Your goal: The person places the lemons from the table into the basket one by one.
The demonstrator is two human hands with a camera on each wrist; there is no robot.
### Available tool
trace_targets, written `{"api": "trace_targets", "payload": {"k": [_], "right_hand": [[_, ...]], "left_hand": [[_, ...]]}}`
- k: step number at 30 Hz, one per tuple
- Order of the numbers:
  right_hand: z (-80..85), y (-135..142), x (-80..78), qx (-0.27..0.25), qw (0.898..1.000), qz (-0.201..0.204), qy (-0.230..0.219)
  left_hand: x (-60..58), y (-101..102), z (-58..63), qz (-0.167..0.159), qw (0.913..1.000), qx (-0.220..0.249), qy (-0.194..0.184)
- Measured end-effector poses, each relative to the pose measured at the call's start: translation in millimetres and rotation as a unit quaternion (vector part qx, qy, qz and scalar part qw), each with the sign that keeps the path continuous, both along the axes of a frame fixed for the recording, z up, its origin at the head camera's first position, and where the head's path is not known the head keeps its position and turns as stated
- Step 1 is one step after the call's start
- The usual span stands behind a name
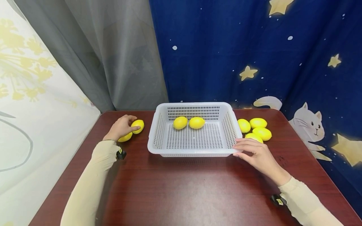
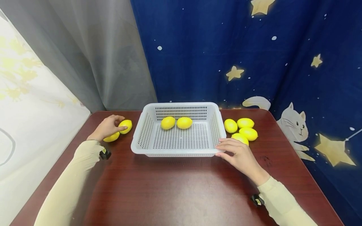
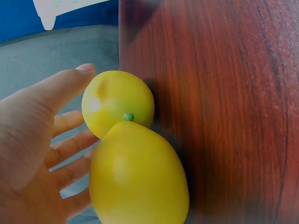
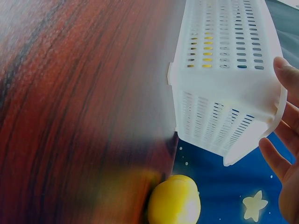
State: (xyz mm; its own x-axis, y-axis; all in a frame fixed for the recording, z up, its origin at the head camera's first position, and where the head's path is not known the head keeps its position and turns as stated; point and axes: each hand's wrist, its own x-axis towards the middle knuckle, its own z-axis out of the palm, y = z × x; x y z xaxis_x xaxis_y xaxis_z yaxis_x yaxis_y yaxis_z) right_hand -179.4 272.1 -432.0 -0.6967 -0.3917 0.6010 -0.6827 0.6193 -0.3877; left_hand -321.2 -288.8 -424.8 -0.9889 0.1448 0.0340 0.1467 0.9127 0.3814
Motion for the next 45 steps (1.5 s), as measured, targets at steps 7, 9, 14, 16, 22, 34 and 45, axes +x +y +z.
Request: {"api": "trace_targets", "payload": {"k": [7,9,14,16,22,34,45], "right_hand": [[-0.4,0.1,0.2,-0.002,1.0,0.002,-0.004],[-0.5,0.1,0.2,-0.002,1.0,0.002,-0.004],[-0.6,0.0,0.2,-0.002,1.0,0.002,-0.003],[-0.6,-0.1,0.3,-0.002,1.0,0.002,-0.003],[0.0,-0.3,0.5,-0.002,1.0,0.001,-0.004],[0.5,-0.2,1.2,-0.001,1.0,-0.001,-0.007],[1.8,-0.4,1.5,0.003,1.0,-0.006,-0.013]], "left_hand": [[1.7,-0.4,-4.1,0.005,0.9999,-0.014,-0.003],[1.8,-0.8,-5.4,0.005,0.9998,-0.019,-0.003],[1.1,-1.3,-7.4,0.001,0.9997,-0.025,-0.001],[0.8,-1.6,-7.9,0.0,0.9996,-0.027,-0.001],[0.3,-2.3,-9.1,0.0,0.9998,-0.022,-0.002],[0.2,-1.6,-12.0,-0.009,1.0,0.002,0.0],[-1.1,0.8,-9.9,-0.012,0.9999,0.005,0.009]]}}
